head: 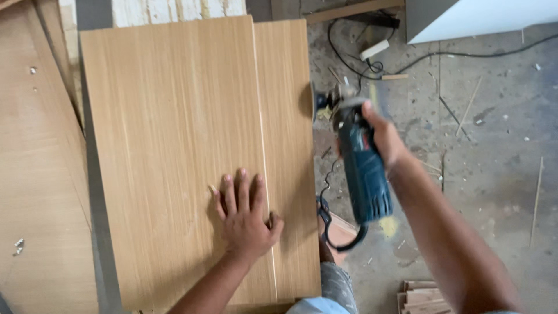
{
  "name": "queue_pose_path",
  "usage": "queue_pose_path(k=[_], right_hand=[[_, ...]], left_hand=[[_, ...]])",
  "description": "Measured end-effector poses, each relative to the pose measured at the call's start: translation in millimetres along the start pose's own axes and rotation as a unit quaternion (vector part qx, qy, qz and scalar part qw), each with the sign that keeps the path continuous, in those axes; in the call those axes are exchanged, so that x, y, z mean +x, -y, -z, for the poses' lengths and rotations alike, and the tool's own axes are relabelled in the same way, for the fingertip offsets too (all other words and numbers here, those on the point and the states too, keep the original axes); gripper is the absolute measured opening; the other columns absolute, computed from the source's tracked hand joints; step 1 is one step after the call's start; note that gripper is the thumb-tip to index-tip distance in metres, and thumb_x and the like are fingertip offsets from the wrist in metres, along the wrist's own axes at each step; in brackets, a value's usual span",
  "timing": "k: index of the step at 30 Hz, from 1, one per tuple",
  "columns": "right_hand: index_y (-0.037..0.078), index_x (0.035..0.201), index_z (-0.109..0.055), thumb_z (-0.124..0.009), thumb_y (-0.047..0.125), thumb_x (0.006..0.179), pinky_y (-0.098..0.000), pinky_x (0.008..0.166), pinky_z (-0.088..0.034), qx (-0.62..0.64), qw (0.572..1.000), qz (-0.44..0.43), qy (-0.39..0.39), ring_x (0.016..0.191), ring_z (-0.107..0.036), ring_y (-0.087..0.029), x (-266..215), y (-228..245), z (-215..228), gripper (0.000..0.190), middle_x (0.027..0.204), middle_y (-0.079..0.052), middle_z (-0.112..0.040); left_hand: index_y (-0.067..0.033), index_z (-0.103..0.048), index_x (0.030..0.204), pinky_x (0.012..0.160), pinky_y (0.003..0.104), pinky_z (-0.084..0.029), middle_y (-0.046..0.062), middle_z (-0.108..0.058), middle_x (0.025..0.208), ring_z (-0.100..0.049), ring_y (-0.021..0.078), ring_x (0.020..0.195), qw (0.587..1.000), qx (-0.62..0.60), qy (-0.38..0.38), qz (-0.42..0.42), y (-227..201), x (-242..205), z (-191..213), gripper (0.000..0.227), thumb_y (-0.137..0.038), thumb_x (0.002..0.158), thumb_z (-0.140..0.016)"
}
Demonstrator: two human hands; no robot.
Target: The person sands the edges and surfaces of several wood panels using a hand-held power sander, handling the panels one by one on a workbench.
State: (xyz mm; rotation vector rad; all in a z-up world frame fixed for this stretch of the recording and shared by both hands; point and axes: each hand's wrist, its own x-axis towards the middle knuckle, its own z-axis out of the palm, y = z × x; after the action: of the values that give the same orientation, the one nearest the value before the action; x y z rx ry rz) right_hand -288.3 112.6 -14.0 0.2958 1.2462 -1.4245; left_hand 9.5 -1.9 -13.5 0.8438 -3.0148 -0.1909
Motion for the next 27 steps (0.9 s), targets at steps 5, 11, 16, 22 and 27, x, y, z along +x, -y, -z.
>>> queue_pose_path(k=[5, 11, 16, 22, 27], right_hand=[[-0.001, 0.103, -0.067, -0.058, 0.065, 0.088, -0.0535, 0.071, -0.061, 0.061, 0.983, -0.104, -0.141, 0.069, -0.070, -0.041, -67.2, -85.0, 9.4, 0.068, 0.084, -0.026, -0.070], [-0.004, 0.112, -0.064, -0.064, 0.053, 0.086, -0.0555, 0.082, -0.057, 0.088, 0.965, -0.147, -0.199, 0.083, -0.070, -0.044, -153.7, -143.9, -4.8, 0.063, 0.096, -0.032, -0.068], [-0.006, 0.113, -0.061, -0.067, 0.044, 0.088, -0.0552, 0.069, -0.058, 0.104, 0.955, -0.166, -0.222, 0.072, -0.069, -0.046, -195.7, -178.8, -6.9, 0.057, 0.087, -0.033, -0.064], [-0.003, 0.120, -0.060, -0.069, 0.043, 0.088, -0.0566, 0.076, -0.059, 0.083, 0.943, -0.196, -0.255, 0.076, -0.070, -0.045, -226.8, -211.9, -6.6, 0.057, 0.093, -0.033, -0.063], [-0.005, 0.113, -0.063, -0.074, 0.046, 0.084, -0.0583, 0.073, -0.059, 0.132, 0.940, -0.209, -0.236, 0.070, -0.070, -0.043, -222.9, -272.4, 30.9, 0.060, 0.086, -0.032, -0.065]], left_hand=[[-0.0128, -0.048, 0.149, 0.113, 0.065, -0.005, 0.022, -0.037, 0.157, -0.023, 0.0502, 0.147, 0.997, -0.032, -0.069, -0.023, 4.1, 2.1, -9.2, 0.089, -0.036, 0.063, -0.059], [-0.0059, -0.046, 0.151, 0.112, 0.064, 0.002, 0.028, -0.033, 0.158, -0.016, 0.0524, 0.147, 0.997, -0.037, -0.054, -0.041, 8.5, 3.2, -7.4, 0.088, -0.030, 0.067, -0.061], [-0.0022, -0.046, 0.151, 0.111, 0.063, 0.003, 0.030, -0.031, 0.157, -0.013, 0.0543, 0.146, 0.996, -0.035, -0.060, -0.049, 7.6, 2.2, -2.8, 0.085, -0.025, 0.071, -0.062], [0.0003, -0.043, 0.151, 0.110, 0.062, 0.005, 0.032, -0.029, 0.156, -0.011, 0.0550, 0.145, 0.996, -0.050, -0.051, -0.049, 6.1, 3.2, 1.6, 0.082, -0.021, 0.074, -0.062], [-0.0011, -0.046, 0.151, 0.111, 0.060, 0.006, 0.030, -0.031, 0.156, -0.011, 0.0526, 0.147, 0.997, -0.057, -0.041, -0.034, 5.7, 4.1, 4.3, 0.078, -0.024, 0.078, -0.059]])
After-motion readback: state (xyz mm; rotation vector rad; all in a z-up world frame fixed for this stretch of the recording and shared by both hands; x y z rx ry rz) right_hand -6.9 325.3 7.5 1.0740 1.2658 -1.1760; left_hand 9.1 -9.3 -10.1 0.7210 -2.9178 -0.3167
